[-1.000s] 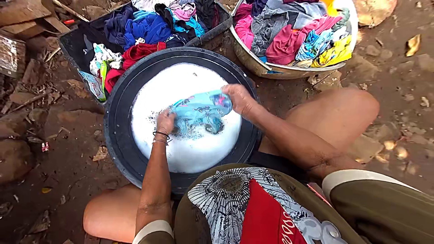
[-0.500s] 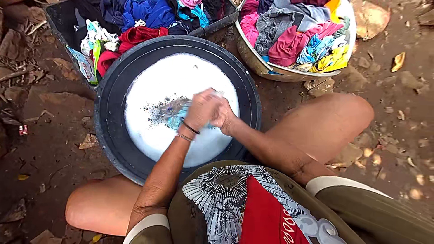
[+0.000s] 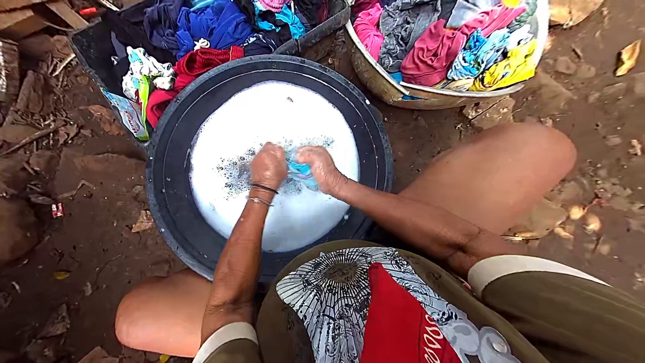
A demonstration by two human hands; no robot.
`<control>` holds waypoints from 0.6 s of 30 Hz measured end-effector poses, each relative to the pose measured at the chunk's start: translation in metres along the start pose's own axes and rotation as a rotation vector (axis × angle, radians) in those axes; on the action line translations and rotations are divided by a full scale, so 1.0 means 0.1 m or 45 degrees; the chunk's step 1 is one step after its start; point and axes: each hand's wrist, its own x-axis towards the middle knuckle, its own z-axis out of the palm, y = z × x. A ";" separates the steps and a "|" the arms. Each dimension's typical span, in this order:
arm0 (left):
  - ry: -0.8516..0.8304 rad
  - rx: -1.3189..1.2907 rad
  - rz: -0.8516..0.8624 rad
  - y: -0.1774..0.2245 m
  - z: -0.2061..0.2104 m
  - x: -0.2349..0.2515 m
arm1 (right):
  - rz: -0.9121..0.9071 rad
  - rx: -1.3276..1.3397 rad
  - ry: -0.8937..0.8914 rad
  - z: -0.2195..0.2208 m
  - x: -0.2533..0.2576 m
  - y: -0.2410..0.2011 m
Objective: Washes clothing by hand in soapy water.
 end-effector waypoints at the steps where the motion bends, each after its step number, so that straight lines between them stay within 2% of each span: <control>1: 0.057 -0.038 -0.106 -0.10 -0.05 0.08 | -0.042 -0.071 -0.165 -0.05 0.01 0.01; 4: 0.485 -0.198 -0.226 -0.34 -0.26 0.18 | -0.060 -0.517 -0.445 -0.24 0.14 -0.05; 6: 0.653 -0.262 -0.316 -0.51 -0.34 0.25 | 0.095 -0.788 -0.534 -0.38 0.25 0.02; 7: 0.612 -0.228 -0.342 -0.59 -0.32 0.26 | 0.142 -0.907 -0.575 -0.44 0.30 0.10; 8: 0.465 -0.143 -0.331 -0.68 -0.24 0.25 | 0.164 -1.012 -0.617 -0.48 0.34 0.17; 10: 0.028 0.122 -0.195 -0.88 0.05 0.19 | 0.149 -1.148 -0.714 -0.52 0.36 0.27; 12: -0.214 0.328 -0.010 -1.15 0.41 0.09 | 0.180 -1.050 -0.736 -0.50 0.34 0.17; 14: -0.313 0.258 -0.016 -1.23 0.48 0.06 | 0.191 -0.720 -0.564 -0.48 0.31 -0.01; 16: -0.240 0.000 -0.079 -1.18 0.38 0.10 | 0.072 -0.335 -0.357 -0.48 0.30 -0.01; 18: -0.066 -0.406 -0.214 -1.13 0.30 0.23 | 0.099 -0.120 -0.272 -0.50 0.35 -0.02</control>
